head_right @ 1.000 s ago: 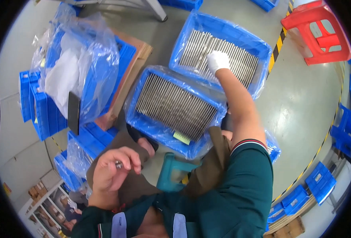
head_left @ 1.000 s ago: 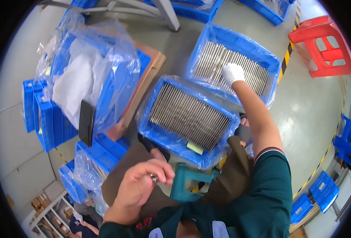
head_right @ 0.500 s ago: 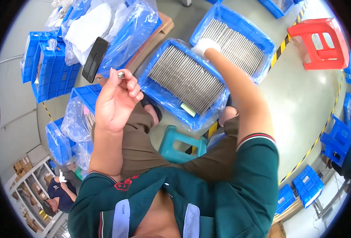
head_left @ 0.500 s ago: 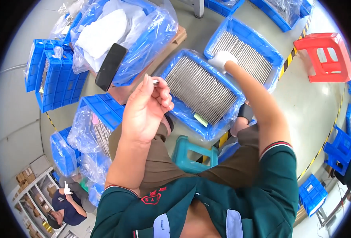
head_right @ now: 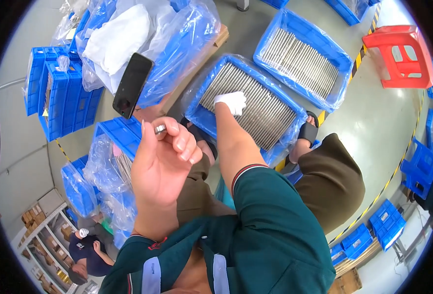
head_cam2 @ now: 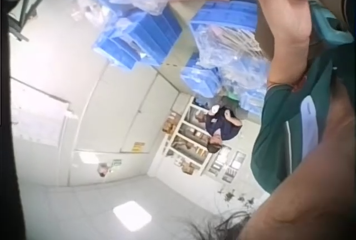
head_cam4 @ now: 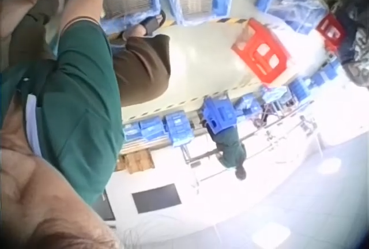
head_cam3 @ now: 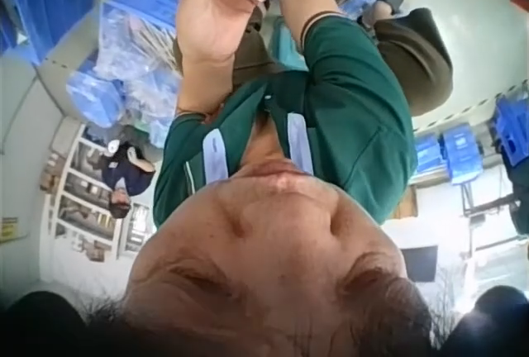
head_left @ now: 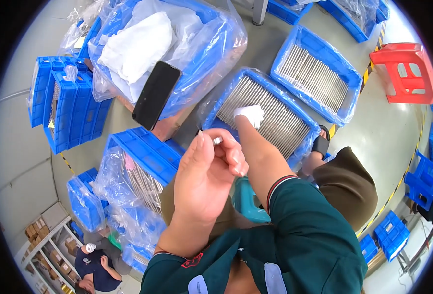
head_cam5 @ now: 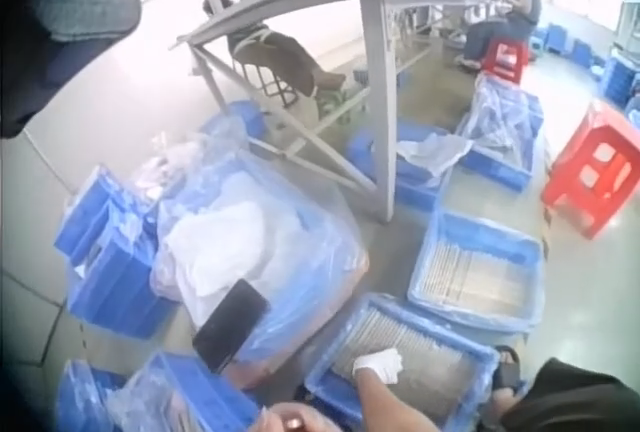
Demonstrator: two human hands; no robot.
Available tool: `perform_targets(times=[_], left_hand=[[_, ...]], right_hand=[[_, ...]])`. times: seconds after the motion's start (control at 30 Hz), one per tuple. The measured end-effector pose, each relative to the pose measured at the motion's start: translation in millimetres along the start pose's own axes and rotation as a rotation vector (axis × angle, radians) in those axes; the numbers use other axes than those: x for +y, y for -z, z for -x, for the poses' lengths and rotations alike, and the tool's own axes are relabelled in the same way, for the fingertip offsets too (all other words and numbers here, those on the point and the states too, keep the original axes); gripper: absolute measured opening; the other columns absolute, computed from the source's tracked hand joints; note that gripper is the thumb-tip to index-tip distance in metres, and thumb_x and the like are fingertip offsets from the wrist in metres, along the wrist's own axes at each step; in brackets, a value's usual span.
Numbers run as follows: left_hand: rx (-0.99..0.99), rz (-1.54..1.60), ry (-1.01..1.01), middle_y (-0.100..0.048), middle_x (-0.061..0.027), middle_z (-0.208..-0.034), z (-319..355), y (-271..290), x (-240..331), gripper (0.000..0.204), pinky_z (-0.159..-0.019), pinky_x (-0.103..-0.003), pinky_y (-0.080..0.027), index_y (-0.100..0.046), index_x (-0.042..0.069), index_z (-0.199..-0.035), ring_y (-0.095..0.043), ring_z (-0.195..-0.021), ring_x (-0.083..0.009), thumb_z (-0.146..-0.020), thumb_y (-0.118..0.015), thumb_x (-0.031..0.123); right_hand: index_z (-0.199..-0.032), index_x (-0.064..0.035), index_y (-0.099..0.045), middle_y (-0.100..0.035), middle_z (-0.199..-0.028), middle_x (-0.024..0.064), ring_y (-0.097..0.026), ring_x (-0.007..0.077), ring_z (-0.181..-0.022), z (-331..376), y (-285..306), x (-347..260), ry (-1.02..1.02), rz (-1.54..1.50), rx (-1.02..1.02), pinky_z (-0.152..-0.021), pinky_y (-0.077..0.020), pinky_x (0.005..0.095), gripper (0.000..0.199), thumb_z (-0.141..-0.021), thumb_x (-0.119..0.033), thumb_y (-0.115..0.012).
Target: The recorder is inspecting thin metal rods, checking them with a small cylindrical gauge and sorting them into different blue bins.
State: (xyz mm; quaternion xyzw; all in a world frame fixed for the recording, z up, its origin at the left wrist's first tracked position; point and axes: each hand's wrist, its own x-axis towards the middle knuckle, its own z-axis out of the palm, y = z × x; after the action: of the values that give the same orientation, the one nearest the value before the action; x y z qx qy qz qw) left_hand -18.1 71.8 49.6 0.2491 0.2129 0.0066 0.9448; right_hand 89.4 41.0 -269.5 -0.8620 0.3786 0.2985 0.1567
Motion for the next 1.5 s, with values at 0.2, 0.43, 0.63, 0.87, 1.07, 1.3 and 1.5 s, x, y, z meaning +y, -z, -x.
perform_targets(times=[0.2, 0.43, 0.63, 0.87, 1.07, 1.3, 1.5], left_hand=[[-0.047, 0.03, 0.02, -0.052, -0.0076, -0.079, -3.4, 4.0, 9.7, 0.034, -0.068, -0.031, -0.04, -0.052, 0.0, -0.098, -0.049, -0.071, -0.0153, -0.096, -0.045, 0.034], [-0.059, -0.006, 0.01, -0.052, -0.0073, -0.08, 2.2, 8.2, 14.8, 0.035, -0.069, -0.029, -0.04, -0.053, -0.001, -0.098, -0.048, -0.072, -0.0147, -0.095, -0.046, 0.033], [-0.005, -0.047, 0.015, -0.052, -0.0043, -0.08, 3.2, 5.8, 10.8, 0.031, -0.068, -0.026, -0.041, -0.055, 0.0, -0.095, -0.048, -0.073, -0.0121, -0.095, -0.048, 0.031], [-0.014, -0.116, 0.04, -0.051, -0.0034, -0.078, -4.8, 1.1, -2.3, 0.03, -0.063, -0.025, -0.041, -0.053, 0.002, -0.092, -0.048, -0.066, -0.0127, -0.095, -0.048, 0.032], [-0.002, -0.203, 0.022, -0.052, -0.0001, -0.075, -23.2, -5.8, -29.4, 0.029, -0.061, -0.023, -0.041, -0.055, 0.006, -0.092, -0.048, -0.065, -0.0106, -0.093, -0.05, 0.035], [0.13, -0.344, -0.1, -0.061, 0.0016, -0.08, -39.9, -2.9, -61.7, 0.027, -0.065, -0.025, -0.041, -0.059, 0.014, -0.086, -0.056, -0.074, -0.0099, -0.091, -0.052, 0.04], [-0.006, -0.073, 0.038, -0.063, -0.0059, -0.089, -36.4, -29.7, -108.9, 0.03, -0.08, -0.035, -0.047, -0.056, 0.009, -0.088, -0.059, -0.084, -0.0196, -0.093, -0.048, 0.038]], right_hand=[[-0.11, -0.0084, -0.054, -0.053, -0.114, 0.0103, -0.053, 0.0237, -0.109, -9.2, 16.7, -0.6, 0.033, 0.005, 0.036, -0.082, -0.0494, 0.0401, 0.046, -0.071, -0.026, -0.07], [-0.099, -0.0098, -0.063, -0.061, -0.104, 0.0099, -0.058, 0.0256, -0.103, -31.1, 32.1, 42.2, 0.439, 0.365, 0.253, -0.081, -0.0499, 0.0378, 0.021, -0.081, -0.018, -0.059], [-0.098, -0.0047, -0.067, -0.065, -0.103, 0.0179, -0.062, 0.0329, -0.097, -63.3, 39.5, 60.0, 0.666, 0.402, 0.007, -0.084, -0.049, 0.0406, 0.026, -0.081, -0.016, -0.051], [-0.068, -0.006, -0.054, -0.055, -0.058, 0.0053, -0.059, 0.0216, -0.056, -122.0, 32.6, 109.5, 0.169, -0.597, -1.082, -0.055, -0.0516, 0.0343, 0.02, -0.086, -0.015, -0.052], [-0.084, -0.0092, -0.051, -0.047, -0.073, 0.0, -0.045, 0.0132, -0.063, -63.7, 50.8, 154.6, -0.072, -1.613, -1.361, -0.061, -0.0439, 0.0283, 0.019, -0.092, -0.026, -0.051], [-0.091, -0.0094, -0.053, -0.05, -0.078, 0.0012, -0.049, 0.0157, -0.07, 16.5, 221.0, 123.3, 0.509, -1.96, -1.438, -0.072, -0.0434, 0.0345, 0.011, -0.09, -0.021, -0.055], [-0.086, -0.0081, -0.052, -0.053, -0.077, 0.0027, -0.053, 0.0162, -0.071, 105.8, 314.2, 140.9, 0.904, -1.798, -0.952, -0.071, -0.0464, 0.0335, 0.015, -0.092, -0.021, -0.053]])
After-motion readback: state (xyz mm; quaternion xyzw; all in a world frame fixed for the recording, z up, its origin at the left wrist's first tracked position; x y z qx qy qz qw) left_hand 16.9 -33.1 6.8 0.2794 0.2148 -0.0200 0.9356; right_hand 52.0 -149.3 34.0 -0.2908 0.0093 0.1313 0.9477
